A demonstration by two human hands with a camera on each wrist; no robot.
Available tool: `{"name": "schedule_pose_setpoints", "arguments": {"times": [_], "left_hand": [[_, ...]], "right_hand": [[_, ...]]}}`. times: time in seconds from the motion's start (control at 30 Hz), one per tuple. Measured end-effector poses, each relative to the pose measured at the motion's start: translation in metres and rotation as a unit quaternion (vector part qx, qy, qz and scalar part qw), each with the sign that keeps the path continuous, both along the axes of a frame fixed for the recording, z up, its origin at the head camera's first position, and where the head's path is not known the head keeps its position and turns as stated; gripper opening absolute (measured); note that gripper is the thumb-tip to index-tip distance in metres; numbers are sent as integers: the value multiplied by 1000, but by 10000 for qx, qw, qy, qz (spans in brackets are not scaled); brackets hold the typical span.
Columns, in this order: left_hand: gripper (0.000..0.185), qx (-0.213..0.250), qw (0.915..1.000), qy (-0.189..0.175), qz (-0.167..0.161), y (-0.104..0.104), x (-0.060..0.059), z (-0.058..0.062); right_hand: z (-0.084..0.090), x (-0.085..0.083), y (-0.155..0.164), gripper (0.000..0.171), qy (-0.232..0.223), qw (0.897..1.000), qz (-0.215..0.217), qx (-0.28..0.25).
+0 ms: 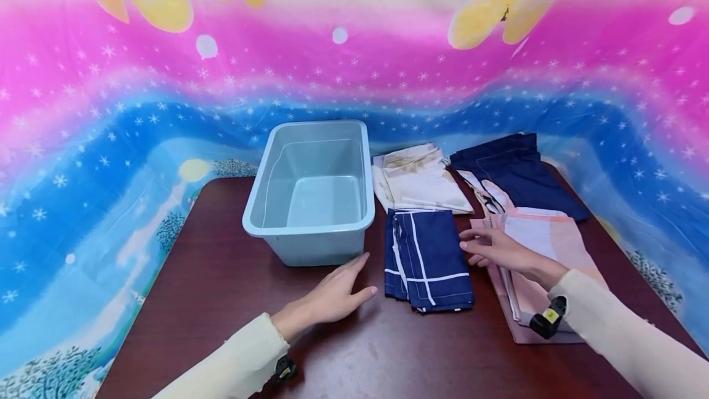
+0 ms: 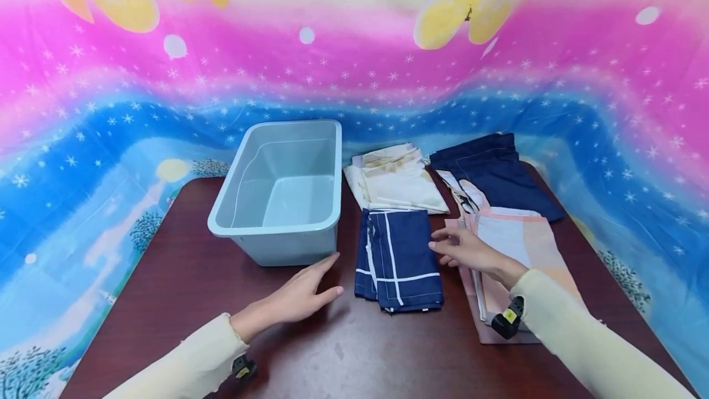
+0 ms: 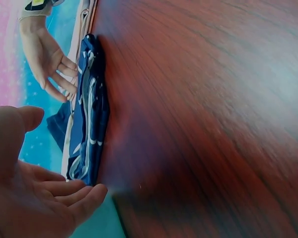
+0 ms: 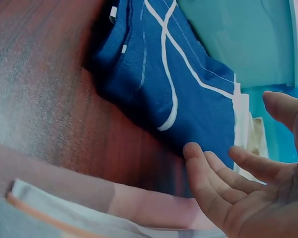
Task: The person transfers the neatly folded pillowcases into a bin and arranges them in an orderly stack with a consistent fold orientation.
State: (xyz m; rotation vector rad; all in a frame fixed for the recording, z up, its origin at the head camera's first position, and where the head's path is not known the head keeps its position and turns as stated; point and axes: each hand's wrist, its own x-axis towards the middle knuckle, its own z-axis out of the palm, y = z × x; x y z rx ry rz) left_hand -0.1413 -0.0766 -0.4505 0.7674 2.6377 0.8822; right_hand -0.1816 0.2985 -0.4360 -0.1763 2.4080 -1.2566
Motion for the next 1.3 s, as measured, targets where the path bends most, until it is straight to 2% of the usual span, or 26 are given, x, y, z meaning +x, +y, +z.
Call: {"name": "schedule_pose_setpoints", "arguments": {"times": [0.13, 0.27, 0.47, 0.77, 1.0, 1.3], "left_hand": [[75, 90, 9998, -184, 31, 9, -3, 0], [77, 214, 9995, -214, 60, 16, -6, -2], [78, 414, 9979, -322, 383, 27, -10, -7], [77, 826, 9923, -638, 672, 51, -17, -14], [78, 1169, 9839, -969, 947, 67, -21, -13], [72, 1752, 9616, -1393, 1591, 80, -24, -13]], "right_hand": [[-5, -3, 1, 61, -193, 9998, -40, -75], [-9, -7, 4, 64, -442, 9987, -118, -204], [-11, -13, 7, 66, -773, 9955, -210, -500], [-14, -19, 5, 64, -925, 9935, -371, -544], [-21, -25, 4, 56, -797, 9947, -546, -350], [-26, -26, 6, 55, -817, 9951, -554, -115]]}}
